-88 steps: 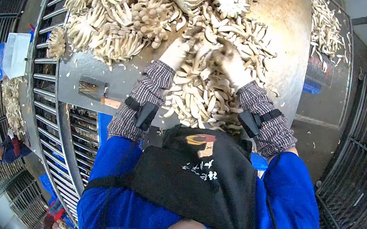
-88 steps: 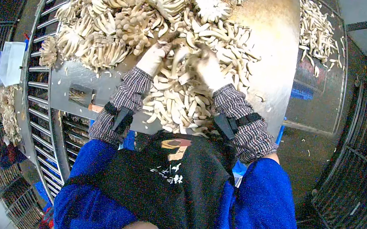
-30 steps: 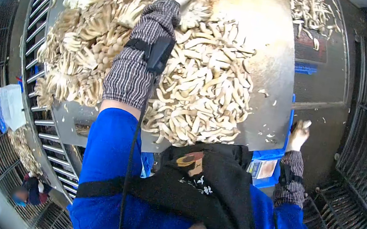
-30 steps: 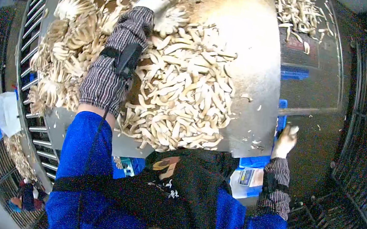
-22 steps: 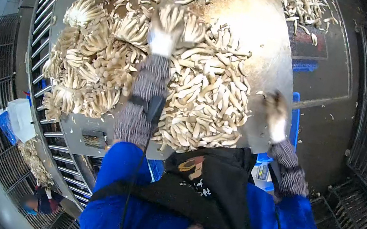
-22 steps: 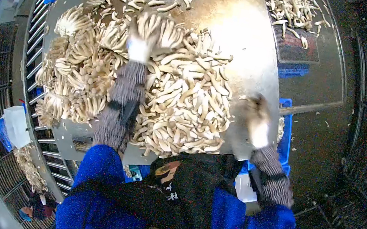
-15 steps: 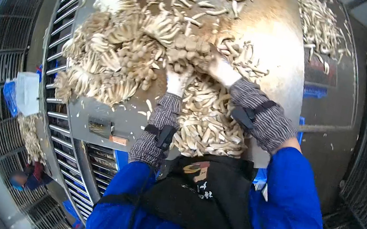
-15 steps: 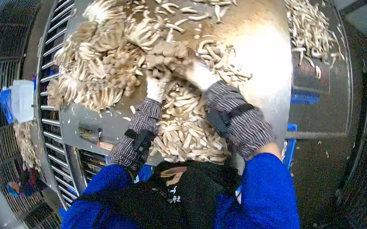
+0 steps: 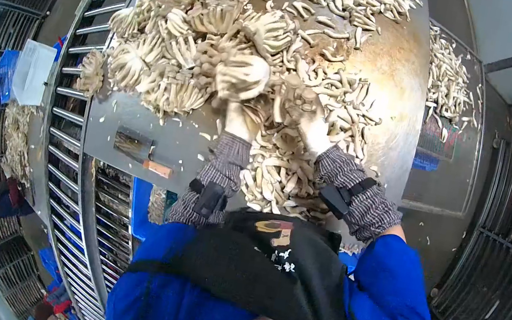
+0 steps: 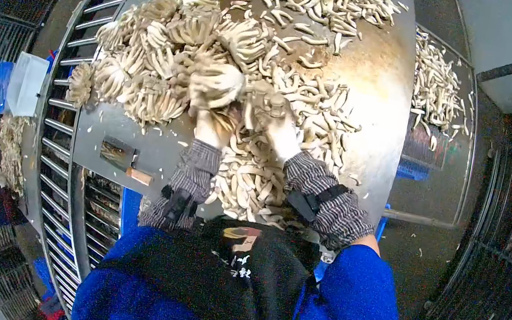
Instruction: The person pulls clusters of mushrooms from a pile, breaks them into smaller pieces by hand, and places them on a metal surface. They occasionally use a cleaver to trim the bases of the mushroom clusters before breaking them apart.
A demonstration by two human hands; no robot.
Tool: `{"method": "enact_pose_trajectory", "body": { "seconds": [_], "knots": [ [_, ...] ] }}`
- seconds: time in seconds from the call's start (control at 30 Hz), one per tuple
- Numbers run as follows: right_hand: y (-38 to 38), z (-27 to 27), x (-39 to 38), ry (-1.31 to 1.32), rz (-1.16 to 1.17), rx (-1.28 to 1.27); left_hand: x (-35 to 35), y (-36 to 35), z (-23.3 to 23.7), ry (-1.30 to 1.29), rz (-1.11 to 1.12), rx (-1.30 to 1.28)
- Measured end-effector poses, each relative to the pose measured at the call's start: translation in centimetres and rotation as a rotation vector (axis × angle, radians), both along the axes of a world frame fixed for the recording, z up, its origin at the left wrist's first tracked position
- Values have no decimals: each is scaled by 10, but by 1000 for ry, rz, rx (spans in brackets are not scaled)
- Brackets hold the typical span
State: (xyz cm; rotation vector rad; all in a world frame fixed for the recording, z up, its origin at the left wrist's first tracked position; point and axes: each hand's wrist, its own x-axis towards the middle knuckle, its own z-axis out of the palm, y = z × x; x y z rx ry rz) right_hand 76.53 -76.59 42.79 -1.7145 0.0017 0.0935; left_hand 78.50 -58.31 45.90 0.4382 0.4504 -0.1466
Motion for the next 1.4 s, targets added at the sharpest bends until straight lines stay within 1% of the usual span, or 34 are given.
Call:
{"method": "enact_pose_trajectory", "body": {
  "seconds": [0.03, 0.07, 0.1, 0.13, 0.17, 0.2, 0.23, 0.27, 0.3, 0.33, 0.37, 0.4, 0.43, 0.47, 0.53, 0.57, 0.6, 0.63, 0.67, 0.7, 0.77, 0.83, 0.87, 0.9, 0.93, 1.0, 1.03, 1.07, 1.1, 1.23, 1.27, 1.3, 1.33, 1.4],
  "knots": [
    [1, -5, -6, 27, 112, -77, -20, -3, 11, -94, -147, 45],
    [5, 12, -12, 46, 227, -154, -31, -10, 7, -93, -141, 41],
    [6, 28, -19, 311, 334, -135, -42, -19, -9, -140, -213, 240],
    [6, 57, -22, 195, 353, -120, -51, -22, -32, -189, -286, 441],
    [0, 55, -23, 165, 357, -155, -46, -7, -82, -147, -384, 373],
    [-6, 56, -24, 136, 361, -190, -48, -14, -65, -151, -351, 353],
    [-8, 57, -26, 31, 323, -132, -50, -23, -44, -154, -318, 334],
    [-9, 59, -28, 109, 176, -6, -43, -27, -45, -158, -294, 211],
    [-16, 90, -34, 269, 82, -211, -45, -30, -44, 14, -169, 0],
    [-30, 56, -36, 80, 117, -196, -49, -29, -46, -24, -201, 64],
    [-34, 55, -36, 222, 68, -217, -52, -27, -51, -61, -234, 128],
    [-38, 54, -36, 364, 18, -235, -52, -25, -56, -55, -437, 241],
    [-40, 42, -40, 365, 11, -233, -59, -33, -46, -75, -449, 239],
    [-40, 25, -45, 232, -50, -208, -60, -30, -58, -356, -509, 559],
    [-51, 2, -50, -148, 8, -369, -62, -34, -53, -72, -493, 104],
    [-56, -5, -52, -339, 11, -457, -58, -26, -87, -225, -553, 333],
    [-53, 42, -51, 7, -36, -244, -55, -18, -120, -366, -584, 572],
    [-53, 68, -51, 347, -81, -24, -57, -22, -101, -333, -554, 599],
    [-56, 20, -48, 250, -170, 142, -59, -26, -80, -299, -524, 626],
    [-65, 6, -44, 315, -169, 162, -61, -29, -58, -264, -494, 653],
    [-67, 33, -46, 242, -200, 158, -65, -33, -22, -26, -437, 407],
    [-82, 22, -43, 34, -3, -459, -70, -22, -48, -374, -430, 665],
    [-89, 17, -41, -94, 45, -749, -69, -15, -59, -313, -471, 630],
    [-77, 59, -43, 149, -132, -361, -69, -13, -55, -308, -521, 724],
    [-79, 56, -44, 153, -131, -360, -70, -11, -52, -304, -572, 818],
    [-85, 48, -46, 102, -159, -620, -68, -5, -48, -411, -626, 923],
    [-85, 47, -43, 105, -156, -620, -72, -4, -48, -267, -572, 530],
    [-86, 47, -37, 215, -162, -296, -76, -3, -47, -97, -475, 158],
    [-86, 48, -34, 321, -167, 28, -76, -3, -34, -92, -472, 156],
    [-75, 57, -35, 316, -282, 289, -79, 1, -22, 5, -625, 369],
    [-75, 66, -32, 376, -283, 95, -80, 0, -18, -57, -587, 502],
    [-88, 27, -30, 380, -276, 91, -80, -1, -13, -119, -547, 634],
    [-83, 31, -27, 198, -116, -175, -75, 0, -16, -289, -537, 855],
    [-79, 41, -35, 144, -144, -241, -80, 5, -19, -275, -535, 926]
  ]
}}
